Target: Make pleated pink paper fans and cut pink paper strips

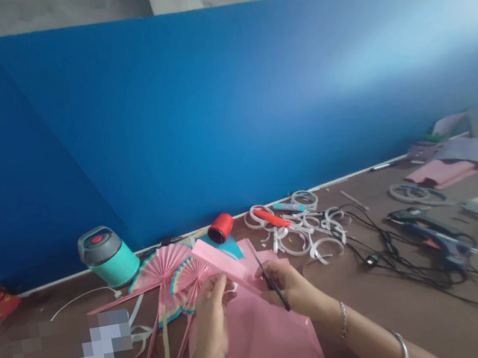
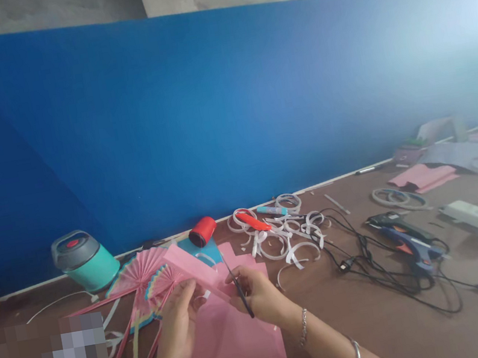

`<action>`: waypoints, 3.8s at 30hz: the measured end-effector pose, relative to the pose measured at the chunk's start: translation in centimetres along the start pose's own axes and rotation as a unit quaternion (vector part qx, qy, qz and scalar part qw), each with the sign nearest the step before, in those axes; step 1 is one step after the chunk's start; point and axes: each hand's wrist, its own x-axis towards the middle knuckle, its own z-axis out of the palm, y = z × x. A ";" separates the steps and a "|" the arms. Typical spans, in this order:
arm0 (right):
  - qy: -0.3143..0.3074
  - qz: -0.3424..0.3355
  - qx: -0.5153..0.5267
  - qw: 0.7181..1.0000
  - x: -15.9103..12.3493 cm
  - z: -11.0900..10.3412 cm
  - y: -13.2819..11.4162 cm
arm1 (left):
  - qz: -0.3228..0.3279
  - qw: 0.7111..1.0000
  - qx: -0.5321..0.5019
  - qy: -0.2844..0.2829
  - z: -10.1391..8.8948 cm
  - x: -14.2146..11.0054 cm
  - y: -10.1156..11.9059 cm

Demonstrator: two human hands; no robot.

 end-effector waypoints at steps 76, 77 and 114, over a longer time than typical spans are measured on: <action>-0.100 0.152 -0.124 0.975 -0.9 0.3 -1.6 | -0.033 0.997 0.025 -0.069 0.7 -1.3 0.2; -0.103 0.150 -0.124 0.975 -0.9 0.2 -1.6 | -0.033 0.997 0.026 -0.070 0.7 -1.3 0.2; -0.108 0.130 -0.099 0.981 -1.0 -0.1 -1.6 | -0.031 0.993 0.028 -0.107 0.5 -1.2 0.2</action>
